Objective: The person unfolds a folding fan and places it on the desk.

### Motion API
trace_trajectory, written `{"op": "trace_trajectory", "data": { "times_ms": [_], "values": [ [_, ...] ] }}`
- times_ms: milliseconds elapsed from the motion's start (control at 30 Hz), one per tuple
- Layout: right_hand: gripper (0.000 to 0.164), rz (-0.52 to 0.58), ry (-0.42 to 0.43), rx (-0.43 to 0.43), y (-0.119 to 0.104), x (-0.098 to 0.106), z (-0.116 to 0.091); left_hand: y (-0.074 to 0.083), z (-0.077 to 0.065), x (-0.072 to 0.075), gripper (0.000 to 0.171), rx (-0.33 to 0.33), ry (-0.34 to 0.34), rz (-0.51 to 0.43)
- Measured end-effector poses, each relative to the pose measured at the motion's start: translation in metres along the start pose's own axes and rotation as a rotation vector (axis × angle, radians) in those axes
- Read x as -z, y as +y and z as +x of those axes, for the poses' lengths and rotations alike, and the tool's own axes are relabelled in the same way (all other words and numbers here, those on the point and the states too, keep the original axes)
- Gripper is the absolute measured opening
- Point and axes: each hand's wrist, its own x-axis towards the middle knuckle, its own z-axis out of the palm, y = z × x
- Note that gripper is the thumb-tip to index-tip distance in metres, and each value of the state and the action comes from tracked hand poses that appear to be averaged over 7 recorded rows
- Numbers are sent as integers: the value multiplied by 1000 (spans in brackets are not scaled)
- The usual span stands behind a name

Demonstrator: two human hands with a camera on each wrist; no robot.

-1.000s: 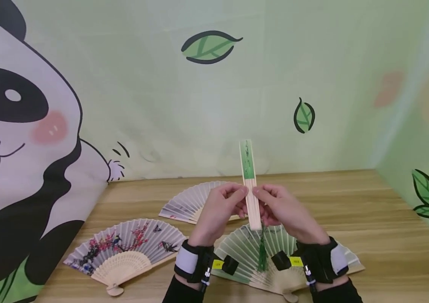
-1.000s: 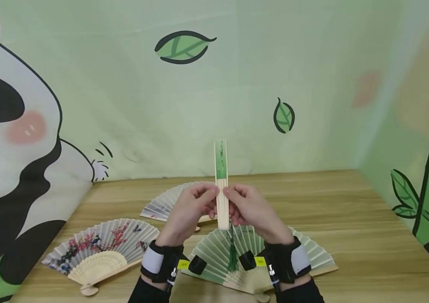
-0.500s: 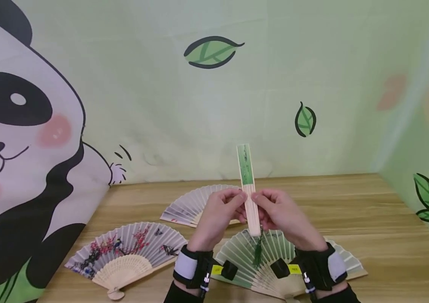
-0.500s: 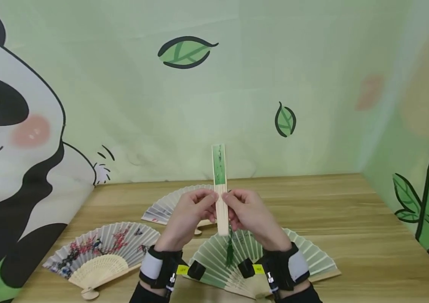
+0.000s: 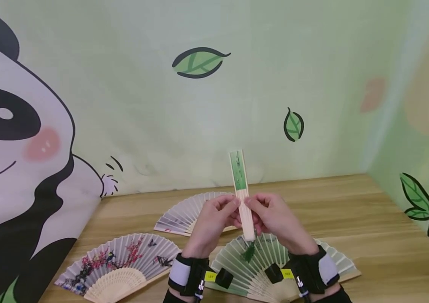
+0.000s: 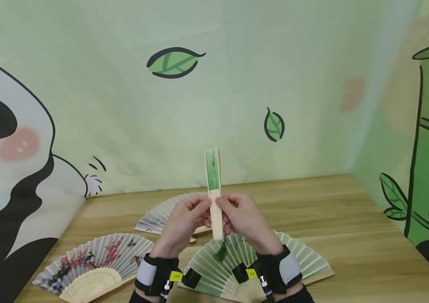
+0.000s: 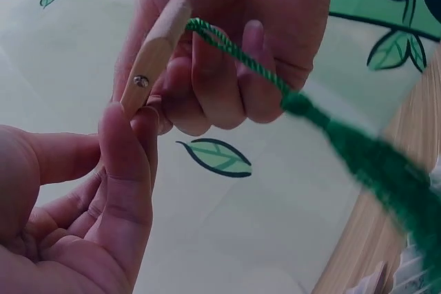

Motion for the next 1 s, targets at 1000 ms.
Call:
{"op": "trace_trajectory", "data": {
  "times_ms": [1000],
  "values": [
    [30, 120, 12, 37, -6, -8, -5, -3, 0, -3, 16, 32, -46, -147]
  ]
}}
